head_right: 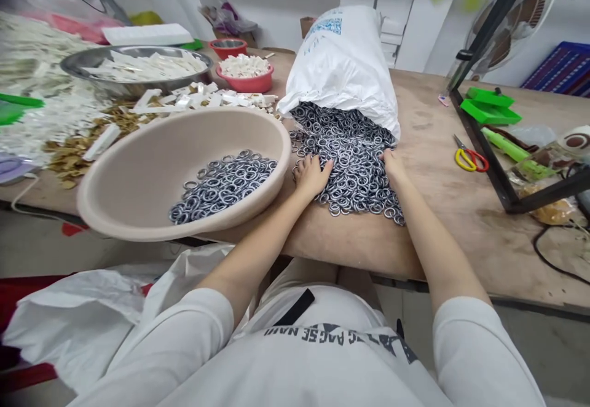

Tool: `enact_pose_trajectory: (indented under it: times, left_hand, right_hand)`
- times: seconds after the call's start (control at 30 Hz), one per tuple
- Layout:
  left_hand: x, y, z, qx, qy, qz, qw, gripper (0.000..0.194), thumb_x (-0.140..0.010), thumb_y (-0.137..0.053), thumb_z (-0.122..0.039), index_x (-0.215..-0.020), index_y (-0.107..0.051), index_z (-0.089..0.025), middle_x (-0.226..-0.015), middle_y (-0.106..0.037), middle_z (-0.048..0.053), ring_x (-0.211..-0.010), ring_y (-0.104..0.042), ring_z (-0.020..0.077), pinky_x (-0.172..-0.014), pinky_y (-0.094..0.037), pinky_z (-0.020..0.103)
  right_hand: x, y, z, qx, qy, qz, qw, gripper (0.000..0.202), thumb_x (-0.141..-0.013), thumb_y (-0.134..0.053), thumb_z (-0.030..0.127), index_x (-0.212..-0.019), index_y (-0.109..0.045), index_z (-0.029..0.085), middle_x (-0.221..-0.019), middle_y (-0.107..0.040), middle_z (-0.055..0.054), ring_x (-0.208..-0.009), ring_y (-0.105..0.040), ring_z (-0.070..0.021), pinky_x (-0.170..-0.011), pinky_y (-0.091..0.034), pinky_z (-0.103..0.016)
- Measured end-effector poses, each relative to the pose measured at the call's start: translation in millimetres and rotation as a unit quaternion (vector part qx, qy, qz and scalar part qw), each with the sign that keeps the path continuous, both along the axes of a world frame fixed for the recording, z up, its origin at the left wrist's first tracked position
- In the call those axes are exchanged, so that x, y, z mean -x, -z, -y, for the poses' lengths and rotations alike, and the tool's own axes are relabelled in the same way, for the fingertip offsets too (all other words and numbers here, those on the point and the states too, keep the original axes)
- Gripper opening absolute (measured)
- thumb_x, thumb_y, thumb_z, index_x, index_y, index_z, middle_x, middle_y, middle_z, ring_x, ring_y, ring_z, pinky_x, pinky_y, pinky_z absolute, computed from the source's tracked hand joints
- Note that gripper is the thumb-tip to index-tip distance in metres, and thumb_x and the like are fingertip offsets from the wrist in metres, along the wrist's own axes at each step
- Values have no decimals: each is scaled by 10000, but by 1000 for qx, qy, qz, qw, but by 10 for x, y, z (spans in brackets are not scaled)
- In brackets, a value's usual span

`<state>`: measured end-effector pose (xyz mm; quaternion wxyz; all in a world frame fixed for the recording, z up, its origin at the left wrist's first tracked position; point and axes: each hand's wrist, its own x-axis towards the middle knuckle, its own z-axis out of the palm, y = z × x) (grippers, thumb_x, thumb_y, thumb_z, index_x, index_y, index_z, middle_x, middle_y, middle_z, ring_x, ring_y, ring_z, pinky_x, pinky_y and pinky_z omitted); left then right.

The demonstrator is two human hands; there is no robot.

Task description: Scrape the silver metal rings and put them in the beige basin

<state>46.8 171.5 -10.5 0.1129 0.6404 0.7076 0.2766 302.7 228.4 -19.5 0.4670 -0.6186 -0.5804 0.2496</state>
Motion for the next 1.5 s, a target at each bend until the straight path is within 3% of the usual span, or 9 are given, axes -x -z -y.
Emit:
enact_pose_trajectory:
  times: [0.33,0.43,0.53,0.7,0.87,1.0,1.13,1.27,1.5]
  left_hand:
    - [-101,-134,386,68,57,86,992,678,-943,-366,-519,-1527,-338,-177,-1638,-249,190,-1523,-194,389,-1189,-214,586]
    - [30,-196,663,-3,106,67,992,666,-938,-439,-480,-1525,-347,-180,-1637,-244,185,-1524,-189,369,-1198,-211,552]
    - [249,-216,1063,-132,179,33,974,506,-953,-464,-413,-1407,-503,-192,-1514,-444,153,-1434,-348,303,-1178,-278,489]
    - [508,-77,1535,-121,210,-34,970,263,-938,-527,-365,-1089,-706,-245,-1123,-641,97,-1103,-537,269,-996,-422,439]
    - [542,75,1520,-57,226,-93,968,229,-923,-558,-372,-1026,-717,-243,-1009,-634,97,-993,-533,273,-901,-447,436]
    - [524,71,1491,-58,241,-98,964,204,-938,-534,-339,-966,-696,-218,-1031,-631,107,-1019,-534,279,-915,-443,442]
    - [416,10,1569,-80,278,60,955,177,-959,-500,-319,-955,-637,-207,-1049,-634,90,-1039,-554,239,-950,-446,400]
    - [193,11,1633,-13,279,269,922,232,-973,-457,-397,-932,-587,-209,-939,-635,55,-899,-583,192,-844,-480,334]
    - [-105,99,1617,45,257,423,868,268,-952,-498,-466,-950,-544,-202,-857,-581,21,-775,-531,143,-733,-461,271]
  right_hand:
    - [692,-206,516,-36,-8,53,998,498,-971,-323,595,-828,-618,220,-907,-684,-71,-937,-599,-242,-953,-421,-414]
    - [697,-333,868,-120,-40,86,988,484,-999,-320,570,-850,-637,236,-1111,-691,-89,-1173,-563,-257,-1077,-352,-455]
    - [592,-401,1310,-206,-63,107,971,426,-1016,-334,526,-970,-663,259,-1293,-650,-75,-1304,-509,-241,-1135,-322,-451]
    - [446,-227,1932,-237,-132,145,951,336,-1013,-386,447,-1065,-667,272,-1133,-727,-83,-1133,-632,-260,-1025,-434,-479]
    - [540,2,2261,-195,-139,157,958,298,-1000,-435,429,-1075,-674,267,-1012,-734,-83,-958,-661,-259,-874,-491,-432]
    - [706,27,2375,-110,-134,113,978,310,-1015,-413,428,-1117,-658,268,-1027,-728,-74,-958,-664,-252,-831,-492,-398]
    - [874,-13,2385,-69,-153,21,986,305,-1015,-431,428,-1107,-667,258,-1072,-727,-64,-996,-662,-236,-862,-489,-388]
    - [989,-12,2354,-62,-183,-58,980,255,-945,-572,451,-1073,-664,250,-1043,-720,-44,-955,-653,-218,-856,-493,-370]
    - [995,82,2313,-36,-91,-117,988,281,-908,-606,498,-861,-596,221,-750,-586,19,-689,-520,-150,-669,-440,-302]
